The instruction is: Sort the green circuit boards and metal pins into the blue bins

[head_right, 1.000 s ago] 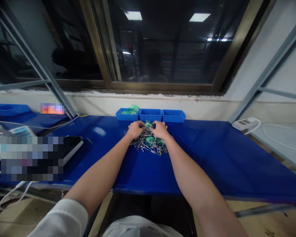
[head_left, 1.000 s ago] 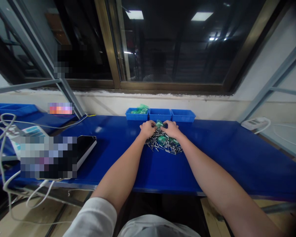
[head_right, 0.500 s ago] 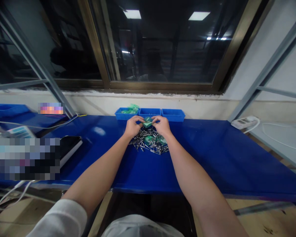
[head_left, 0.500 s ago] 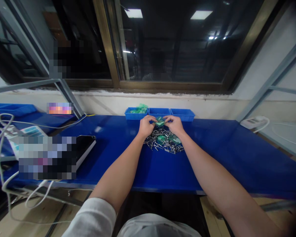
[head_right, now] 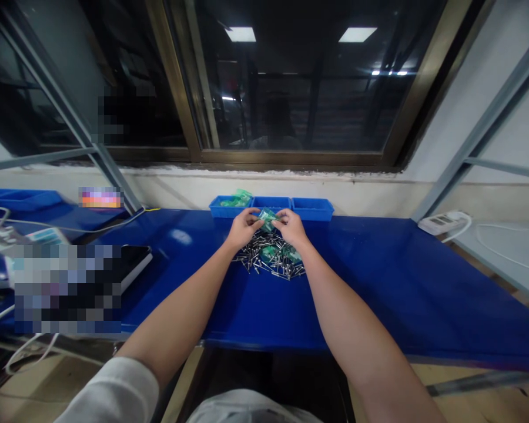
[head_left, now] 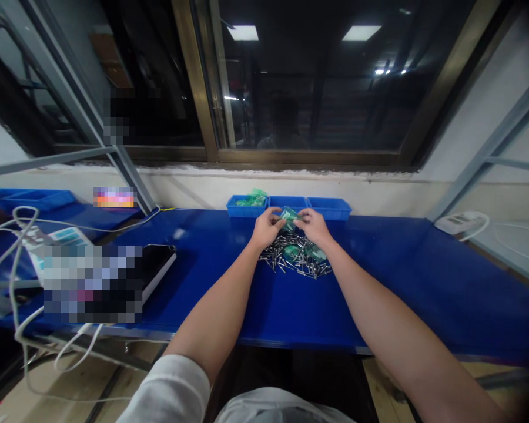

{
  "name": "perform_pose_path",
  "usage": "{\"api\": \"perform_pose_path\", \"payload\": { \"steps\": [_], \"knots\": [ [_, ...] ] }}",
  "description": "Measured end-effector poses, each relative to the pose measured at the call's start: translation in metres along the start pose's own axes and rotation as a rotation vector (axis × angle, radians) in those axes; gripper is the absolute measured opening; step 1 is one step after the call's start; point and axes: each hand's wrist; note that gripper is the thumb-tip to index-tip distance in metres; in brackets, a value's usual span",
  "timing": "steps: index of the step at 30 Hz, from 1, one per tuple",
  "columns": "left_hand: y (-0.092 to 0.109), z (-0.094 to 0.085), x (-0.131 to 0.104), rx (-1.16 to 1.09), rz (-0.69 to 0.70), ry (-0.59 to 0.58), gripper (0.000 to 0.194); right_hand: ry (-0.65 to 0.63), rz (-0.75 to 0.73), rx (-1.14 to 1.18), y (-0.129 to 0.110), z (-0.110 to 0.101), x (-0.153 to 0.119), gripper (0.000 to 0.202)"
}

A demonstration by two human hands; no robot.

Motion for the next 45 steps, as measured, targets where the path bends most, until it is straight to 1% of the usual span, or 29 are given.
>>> {"api": "perform_pose_path", "payload": {
  "steps": [2,5,8,11,15,16,18,20,21,22,23,25,27,29,31,32,34,35,37,38,39,42,45],
  "knots": [
    [0.001,-0.001,0.0,0.015,-0.019,0.012,0.035,0.001,-0.004,-0.014,-0.001,0.0,0.0,0.033],
    [0.001,-0.005,0.001,0.054,-0.058,0.044,0.021,0.043,0.026,-0.043,0.0,-0.001,0.0,0.033],
    [-0.001,-0.012,0.002,0.084,-0.124,0.136,0.017,0.111,0.066,-0.111,0.003,-0.004,0.0,0.03],
    [-0.002,-0.023,0.001,0.071,-0.202,0.277,0.021,0.146,0.094,-0.219,0.004,-0.007,-0.004,0.026],
    [-0.004,-0.041,0.002,0.059,-0.282,0.441,0.029,0.125,0.135,-0.329,0.006,-0.008,-0.008,0.025],
    [-0.005,-0.047,0.004,0.062,-0.324,0.48,0.031,0.119,0.149,-0.347,0.007,-0.008,-0.008,0.025],
    [-0.01,-0.058,0.011,0.078,-0.415,0.53,0.033,0.112,0.173,-0.369,0.009,-0.007,-0.008,0.025],
    [-0.015,-0.071,0.021,0.087,-0.46,0.547,0.039,0.106,0.184,-0.372,0.011,-0.007,-0.007,0.025],
    [-0.017,-0.077,0.027,0.096,-0.458,0.533,0.042,0.101,0.186,-0.369,0.012,-0.007,-0.007,0.025],
    [-0.019,-0.084,0.032,0.106,-0.451,0.489,0.045,0.097,0.187,-0.366,0.012,-0.006,-0.007,0.025],
    [-0.021,-0.09,0.037,0.131,-0.442,0.42,0.049,0.095,0.19,-0.362,0.013,-0.006,-0.007,0.025],
    [-0.021,-0.099,0.043,0.248,-0.493,0.293,0.062,0.093,0.202,-0.359,0.012,-0.007,-0.007,0.026],
    [-0.018,-0.105,0.042,0.39,-0.537,0.235,0.069,0.105,0.222,-0.364,0.011,-0.008,-0.007,0.028],
    [-0.013,-0.105,0.034,0.5,-0.519,0.23,0.068,0.136,0.236,-0.374,0.008,-0.011,-0.008,0.034],
    [-0.009,-0.102,0.02,0.565,-0.465,0.195,0.064,0.186,0.239,-0.371,0.004,-0.015,-0.008,0.042],
    [-0.007,-0.1,0.012,0.581,-0.428,0.14,0.064,0.209,0.243,-0.359,0.002,-0.018,-0.008,0.047],
    [-0.005,-0.097,-0.008,0.598,-0.367,-0.026,0.068,0.218,0.279,-0.317,-0.003,-0.023,-0.009,0.057],
    [-0.005,-0.096,-0.019,0.607,-0.349,-0.114,0.073,0.194,0.317,-0.291,-0.006,-0.026,-0.01,0.062],
    [-0.004,-0.097,-0.04,0.629,-0.335,-0.269,0.083,0.09,0.413,-0.252,-0.011,-0.032,-0.015,0.073],
    [-0.003,-0.098,-0.05,0.639,-0.336,-0.326,0.088,0.028,0.436,-0.245,-0.013,-0.034,-0.019,0.077],
    [-0.002,-0.099,-0.06,0.651,-0.338,-0.388,0.093,-0.036,0.437,-0.248,-0.014,-0.037,-0.025,0.081],
    [0.001,-0.099,-0.084,0.711,-0.345,-0.505,0.107,-0.253,0.403,-0.346,-0.016,-0.043,-0.051,0.093],
    [0.004,-0.092,-0.1,0.796,-0.321,-0.618,0.116,-0.434,0.351,-0.45,-0.019,-0.045,-0.085,0.104]
  ]
}}
Point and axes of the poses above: each hand's wrist, its own x-axis towards the middle knuckle, its own z-axis out of the palm, y = z × x, and after that the axes turned 15 degrees about -y, right-handed
